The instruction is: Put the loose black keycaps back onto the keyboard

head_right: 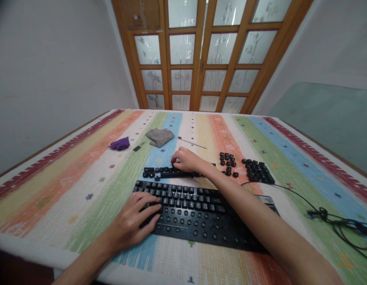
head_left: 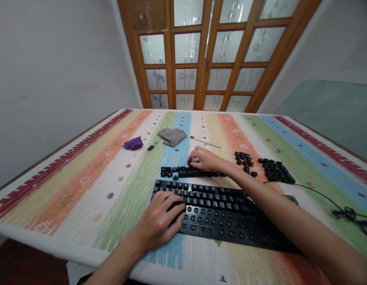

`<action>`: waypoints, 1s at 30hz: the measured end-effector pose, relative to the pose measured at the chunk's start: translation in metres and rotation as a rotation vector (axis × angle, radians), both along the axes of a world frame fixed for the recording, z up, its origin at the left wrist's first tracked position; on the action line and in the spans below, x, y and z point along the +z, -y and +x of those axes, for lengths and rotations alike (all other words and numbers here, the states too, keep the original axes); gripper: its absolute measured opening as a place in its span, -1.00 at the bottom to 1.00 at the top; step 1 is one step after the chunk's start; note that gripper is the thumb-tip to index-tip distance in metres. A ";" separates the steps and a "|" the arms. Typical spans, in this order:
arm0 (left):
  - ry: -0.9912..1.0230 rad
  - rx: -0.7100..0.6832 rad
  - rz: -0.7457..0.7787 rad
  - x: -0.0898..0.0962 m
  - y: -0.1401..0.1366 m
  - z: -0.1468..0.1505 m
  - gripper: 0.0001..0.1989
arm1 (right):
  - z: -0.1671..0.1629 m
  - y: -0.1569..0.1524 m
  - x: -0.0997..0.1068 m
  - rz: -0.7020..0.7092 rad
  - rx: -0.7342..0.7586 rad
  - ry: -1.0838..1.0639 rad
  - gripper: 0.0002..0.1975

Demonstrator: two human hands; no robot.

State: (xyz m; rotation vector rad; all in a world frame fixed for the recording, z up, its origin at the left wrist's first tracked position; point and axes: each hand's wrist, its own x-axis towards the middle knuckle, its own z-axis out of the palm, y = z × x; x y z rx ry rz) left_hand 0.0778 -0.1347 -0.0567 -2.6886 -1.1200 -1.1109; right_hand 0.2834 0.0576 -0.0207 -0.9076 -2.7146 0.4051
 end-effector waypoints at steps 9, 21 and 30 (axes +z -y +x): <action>0.013 0.016 -0.021 0.002 0.001 0.000 -0.83 | 0.002 0.016 0.012 -0.146 -0.042 -0.193 -0.84; 0.047 0.049 -0.004 0.004 0.001 0.004 -0.79 | 0.022 0.133 -0.004 -0.205 0.096 -0.435 -0.95; 0.046 0.042 -0.004 0.001 0.000 0.009 -0.82 | 0.018 0.150 -0.029 0.103 0.173 -0.431 -0.87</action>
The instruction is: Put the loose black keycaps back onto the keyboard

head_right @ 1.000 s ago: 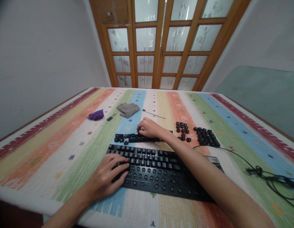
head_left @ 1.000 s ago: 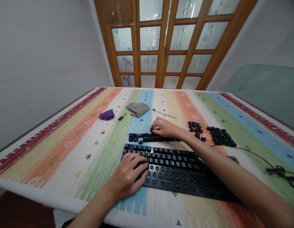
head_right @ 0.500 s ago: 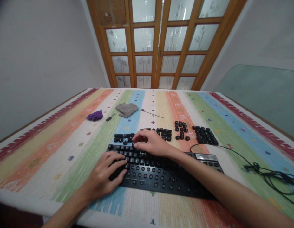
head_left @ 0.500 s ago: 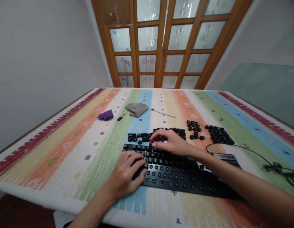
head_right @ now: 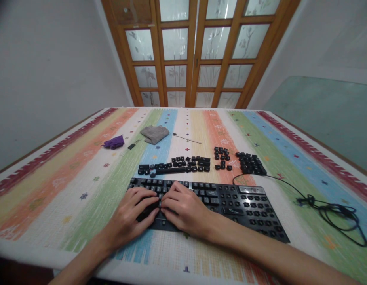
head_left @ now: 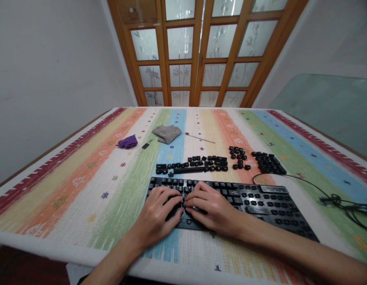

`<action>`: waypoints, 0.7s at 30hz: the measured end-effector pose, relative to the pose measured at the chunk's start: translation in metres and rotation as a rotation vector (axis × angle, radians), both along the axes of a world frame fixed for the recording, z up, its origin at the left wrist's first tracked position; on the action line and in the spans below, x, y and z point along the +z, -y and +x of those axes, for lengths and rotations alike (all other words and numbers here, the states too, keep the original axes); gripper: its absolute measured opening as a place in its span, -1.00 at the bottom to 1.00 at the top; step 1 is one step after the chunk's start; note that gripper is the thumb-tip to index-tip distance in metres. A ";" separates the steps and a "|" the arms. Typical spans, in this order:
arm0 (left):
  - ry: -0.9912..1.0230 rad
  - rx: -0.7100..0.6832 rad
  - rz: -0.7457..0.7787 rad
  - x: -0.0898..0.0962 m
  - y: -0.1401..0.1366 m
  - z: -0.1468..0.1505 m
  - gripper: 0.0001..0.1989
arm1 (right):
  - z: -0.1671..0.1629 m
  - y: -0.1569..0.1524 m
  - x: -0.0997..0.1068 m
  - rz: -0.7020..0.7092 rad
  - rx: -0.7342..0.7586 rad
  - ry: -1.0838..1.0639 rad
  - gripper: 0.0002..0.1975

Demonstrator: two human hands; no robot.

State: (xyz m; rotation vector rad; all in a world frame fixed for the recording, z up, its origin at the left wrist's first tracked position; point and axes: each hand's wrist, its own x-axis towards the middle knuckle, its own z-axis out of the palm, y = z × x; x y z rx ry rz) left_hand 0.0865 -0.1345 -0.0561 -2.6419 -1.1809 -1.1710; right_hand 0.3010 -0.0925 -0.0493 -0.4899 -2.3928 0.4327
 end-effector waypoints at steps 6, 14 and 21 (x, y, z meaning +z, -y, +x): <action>-0.010 -0.020 -0.009 -0.002 -0.001 0.000 -0.87 | -0.002 0.001 0.003 0.086 -0.029 0.014 -0.86; -0.034 -0.021 -0.030 -0.003 -0.001 0.000 -0.87 | -0.004 0.002 0.003 0.183 -0.051 0.088 -0.85; -0.048 -0.020 -0.044 -0.003 -0.002 0.002 -0.87 | -0.005 0.003 0.004 0.155 -0.061 0.118 -0.86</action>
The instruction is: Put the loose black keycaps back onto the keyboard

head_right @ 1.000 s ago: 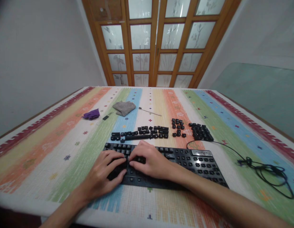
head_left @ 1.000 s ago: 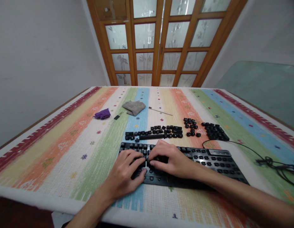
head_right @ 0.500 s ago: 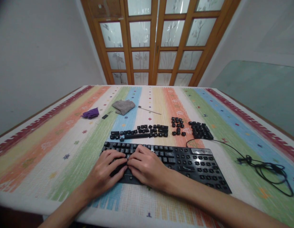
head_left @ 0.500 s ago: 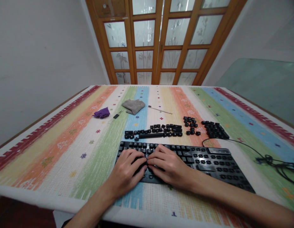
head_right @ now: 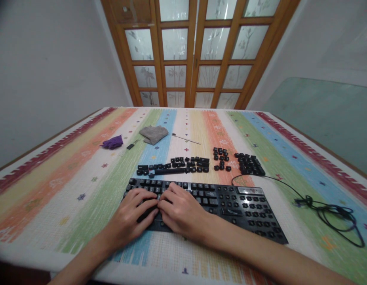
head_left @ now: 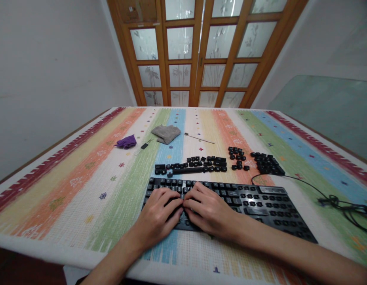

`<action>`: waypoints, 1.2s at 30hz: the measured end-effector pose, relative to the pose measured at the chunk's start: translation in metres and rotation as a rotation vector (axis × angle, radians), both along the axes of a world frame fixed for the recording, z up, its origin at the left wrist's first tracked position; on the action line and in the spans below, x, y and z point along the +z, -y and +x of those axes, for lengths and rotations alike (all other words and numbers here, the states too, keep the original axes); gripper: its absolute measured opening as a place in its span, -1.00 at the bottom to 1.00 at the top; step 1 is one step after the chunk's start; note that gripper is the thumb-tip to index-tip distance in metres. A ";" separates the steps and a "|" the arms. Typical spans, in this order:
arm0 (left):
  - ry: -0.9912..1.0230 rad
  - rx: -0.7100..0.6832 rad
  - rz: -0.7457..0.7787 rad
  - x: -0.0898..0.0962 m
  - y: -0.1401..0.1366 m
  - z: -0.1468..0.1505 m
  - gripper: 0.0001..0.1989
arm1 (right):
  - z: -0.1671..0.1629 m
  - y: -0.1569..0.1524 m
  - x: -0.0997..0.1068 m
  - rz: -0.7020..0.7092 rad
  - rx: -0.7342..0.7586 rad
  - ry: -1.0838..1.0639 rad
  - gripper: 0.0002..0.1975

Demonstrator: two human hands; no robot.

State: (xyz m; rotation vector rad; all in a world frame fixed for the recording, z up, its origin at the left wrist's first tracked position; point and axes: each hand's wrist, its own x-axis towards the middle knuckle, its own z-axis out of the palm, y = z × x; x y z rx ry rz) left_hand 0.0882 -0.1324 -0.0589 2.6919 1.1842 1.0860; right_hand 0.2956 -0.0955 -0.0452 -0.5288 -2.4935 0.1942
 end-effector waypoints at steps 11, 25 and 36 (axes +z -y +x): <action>0.017 0.000 -0.006 0.002 0.000 0.001 -0.85 | 0.000 0.001 -0.001 -0.036 -0.003 -0.032 -0.84; -0.033 -0.016 0.005 0.001 0.001 0.001 -0.86 | 0.000 0.003 0.009 -0.133 -0.049 0.034 -0.87; -0.066 -0.016 0.046 0.002 0.002 0.001 -0.84 | 0.002 -0.002 0.006 -0.147 -0.047 0.059 -0.88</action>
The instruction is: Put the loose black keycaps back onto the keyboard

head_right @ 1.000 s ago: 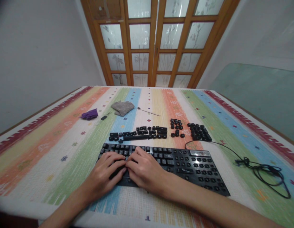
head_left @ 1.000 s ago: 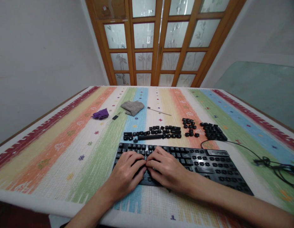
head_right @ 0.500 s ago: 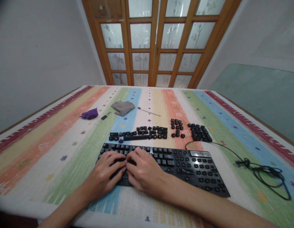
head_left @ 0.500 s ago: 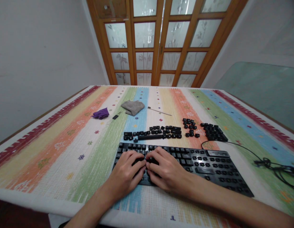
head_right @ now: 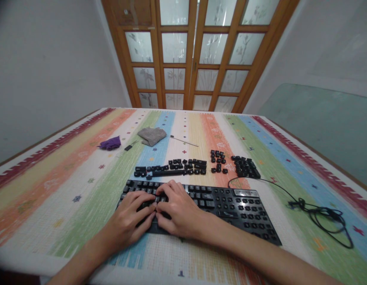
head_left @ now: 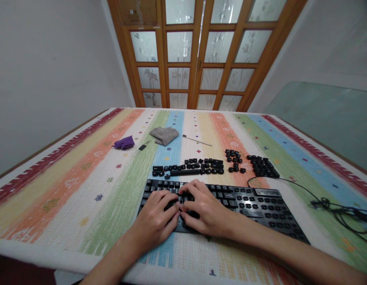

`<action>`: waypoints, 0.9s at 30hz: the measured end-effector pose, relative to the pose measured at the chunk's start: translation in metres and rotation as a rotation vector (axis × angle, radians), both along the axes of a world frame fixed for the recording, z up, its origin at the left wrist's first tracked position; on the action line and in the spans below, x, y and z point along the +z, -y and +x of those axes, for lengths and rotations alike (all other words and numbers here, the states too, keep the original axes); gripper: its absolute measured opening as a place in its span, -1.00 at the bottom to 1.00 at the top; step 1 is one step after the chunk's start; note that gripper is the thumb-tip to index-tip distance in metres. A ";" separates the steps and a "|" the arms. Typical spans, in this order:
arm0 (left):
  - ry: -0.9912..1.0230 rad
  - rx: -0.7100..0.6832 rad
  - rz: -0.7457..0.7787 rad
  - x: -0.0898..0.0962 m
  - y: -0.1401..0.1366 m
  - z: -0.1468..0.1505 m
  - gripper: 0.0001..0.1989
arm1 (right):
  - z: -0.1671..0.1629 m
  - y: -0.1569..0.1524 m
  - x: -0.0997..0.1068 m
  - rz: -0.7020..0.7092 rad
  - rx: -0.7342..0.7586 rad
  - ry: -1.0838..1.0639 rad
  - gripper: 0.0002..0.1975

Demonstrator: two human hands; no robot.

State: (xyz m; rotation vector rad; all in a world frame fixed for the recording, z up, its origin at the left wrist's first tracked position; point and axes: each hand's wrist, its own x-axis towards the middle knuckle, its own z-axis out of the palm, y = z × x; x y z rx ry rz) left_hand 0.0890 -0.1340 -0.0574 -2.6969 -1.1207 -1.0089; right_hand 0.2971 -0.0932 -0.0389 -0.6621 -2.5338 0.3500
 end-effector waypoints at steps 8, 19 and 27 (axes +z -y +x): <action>0.017 -0.005 0.032 0.000 0.003 -0.001 -0.76 | 0.008 -0.049 0.021 -0.008 -0.070 -0.062 -0.86; -0.003 -0.037 0.019 0.000 0.004 -0.002 -0.70 | 0.009 -0.147 0.015 -0.053 -0.191 0.183 -0.86; 0.000 -0.024 -0.004 0.000 0.004 -0.001 -0.74 | -0.003 -0.157 0.010 -0.054 -0.218 0.243 -0.88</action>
